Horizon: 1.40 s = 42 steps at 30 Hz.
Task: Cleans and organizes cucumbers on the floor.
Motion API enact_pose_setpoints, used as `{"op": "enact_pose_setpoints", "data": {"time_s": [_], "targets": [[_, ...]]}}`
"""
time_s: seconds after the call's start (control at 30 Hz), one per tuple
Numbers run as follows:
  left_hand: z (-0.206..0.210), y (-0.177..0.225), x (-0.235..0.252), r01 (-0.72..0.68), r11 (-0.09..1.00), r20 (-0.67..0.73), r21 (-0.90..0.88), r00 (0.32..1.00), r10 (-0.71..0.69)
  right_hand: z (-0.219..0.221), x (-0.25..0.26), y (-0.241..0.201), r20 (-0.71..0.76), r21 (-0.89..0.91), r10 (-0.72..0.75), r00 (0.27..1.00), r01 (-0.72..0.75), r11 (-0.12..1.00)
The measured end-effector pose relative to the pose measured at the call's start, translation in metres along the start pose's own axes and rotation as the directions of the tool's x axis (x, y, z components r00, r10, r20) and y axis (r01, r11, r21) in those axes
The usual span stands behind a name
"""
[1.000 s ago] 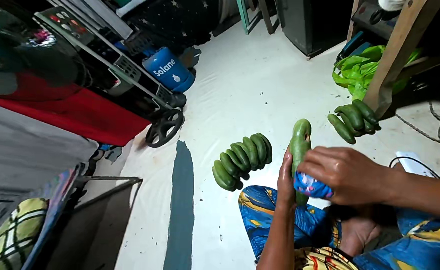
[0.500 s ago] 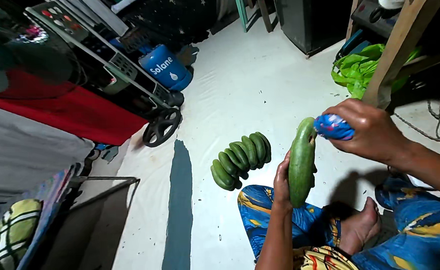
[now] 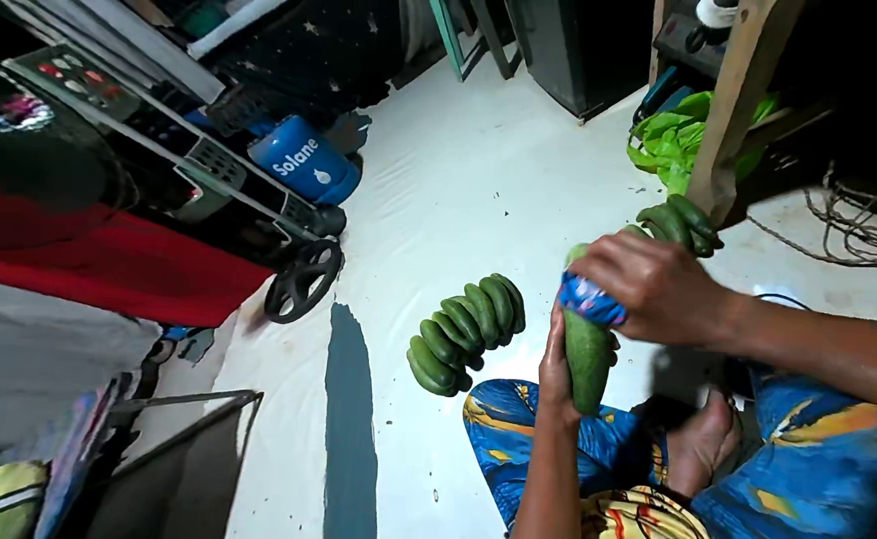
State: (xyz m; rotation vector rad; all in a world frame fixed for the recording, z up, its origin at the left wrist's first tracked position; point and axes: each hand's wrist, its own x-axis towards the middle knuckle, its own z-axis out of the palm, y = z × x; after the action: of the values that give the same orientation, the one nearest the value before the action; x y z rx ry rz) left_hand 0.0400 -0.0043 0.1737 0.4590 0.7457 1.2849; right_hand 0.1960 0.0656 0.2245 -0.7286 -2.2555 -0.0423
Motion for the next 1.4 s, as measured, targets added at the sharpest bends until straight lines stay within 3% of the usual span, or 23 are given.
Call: {"op": "enact_pose_setpoints", "data": {"time_s": [0.1,0.17,0.2,0.27,0.33,0.43,0.57,0.6,0.7,0.8,0.83,0.9,1.0,1.17,1.4], "targets": [[-0.001,-0.001,0.001,-0.091,0.995,-0.151,0.049,0.984,0.097,0.012,-0.005,-0.019,0.084,0.007,-0.176,0.981,0.176,0.984],[-0.016,-0.004,0.011,-0.109,0.985,-0.141,0.137,0.982,0.129,0.013,-0.008,-0.029,0.269,0.181,-0.269,0.925,0.226,0.957],[-0.026,-0.005,0.02,-0.102,0.975,-0.116,0.196,0.985,0.126,0.008,-0.009,-0.033,0.428,0.319,-0.309,0.849,0.178,0.931],[-0.021,-0.007,0.042,-0.004,0.981,-0.236,0.196,0.971,0.051,0.001,-0.009,-0.037,0.665,0.52,-0.388,0.638,-0.022,0.854],[-0.022,-0.012,0.064,0.092,0.977,-0.31,0.19,0.95,-0.03,-0.002,-0.008,-0.037,0.777,0.546,-0.434,0.455,-0.144,0.825],[-0.042,-0.032,0.098,0.16,0.957,-0.262,0.242,0.961,-0.095,-0.004,-0.006,-0.033,0.862,0.442,-0.371,0.345,-0.156,0.883],[-0.058,-0.067,0.141,0.272,0.891,-0.263,0.364,0.947,-0.182,-0.009,-0.007,-0.023,0.902,0.383,-0.318,0.294,-0.199,0.902],[-0.06,-0.075,0.151,0.294,0.871,-0.274,0.393,0.942,-0.195,-0.008,-0.012,-0.019,0.892,0.398,-0.327,0.313,-0.201,0.895],[-0.056,-0.092,0.173,0.317,0.794,-0.315,0.518,0.934,-0.167,0.013,-0.048,0.003,0.784,0.497,-0.376,0.494,-0.138,0.857],[-0.046,-0.1,0.193,0.34,0.749,-0.319,0.568,0.93,-0.181,-0.007,-0.031,0.01,0.924,0.347,-0.264,0.278,-0.315,0.884],[-0.045,-0.104,0.203,0.343,0.759,-0.304,0.554,0.932,-0.199,-0.01,-0.033,0.017,0.938,0.308,-0.221,0.266,-0.351,0.884],[-0.043,-0.112,0.22,0.357,0.781,-0.269,0.513,0.931,-0.248,-0.011,-0.05,0.035,0.945,0.242,-0.123,0.303,-0.396,0.886],[-0.044,-0.13,0.252,0.356,0.821,-0.233,0.447,0.932,-0.277,-0.018,-0.063,0.053,0.968,0.134,-0.023,0.251,-0.435,0.89],[-0.01,-0.141,0.278,0.379,0.727,-0.345,0.572,0.916,-0.206,-0.023,-0.071,0.056,0.962,0.199,-0.075,0.262,-0.486,0.851],[0.006,-0.169,0.313,0.343,0.757,-0.315,0.556,0.93,-0.19,-0.032,-0.071,0.058,0.951,0.222,-0.072,0.301,-0.503,0.835]]}}
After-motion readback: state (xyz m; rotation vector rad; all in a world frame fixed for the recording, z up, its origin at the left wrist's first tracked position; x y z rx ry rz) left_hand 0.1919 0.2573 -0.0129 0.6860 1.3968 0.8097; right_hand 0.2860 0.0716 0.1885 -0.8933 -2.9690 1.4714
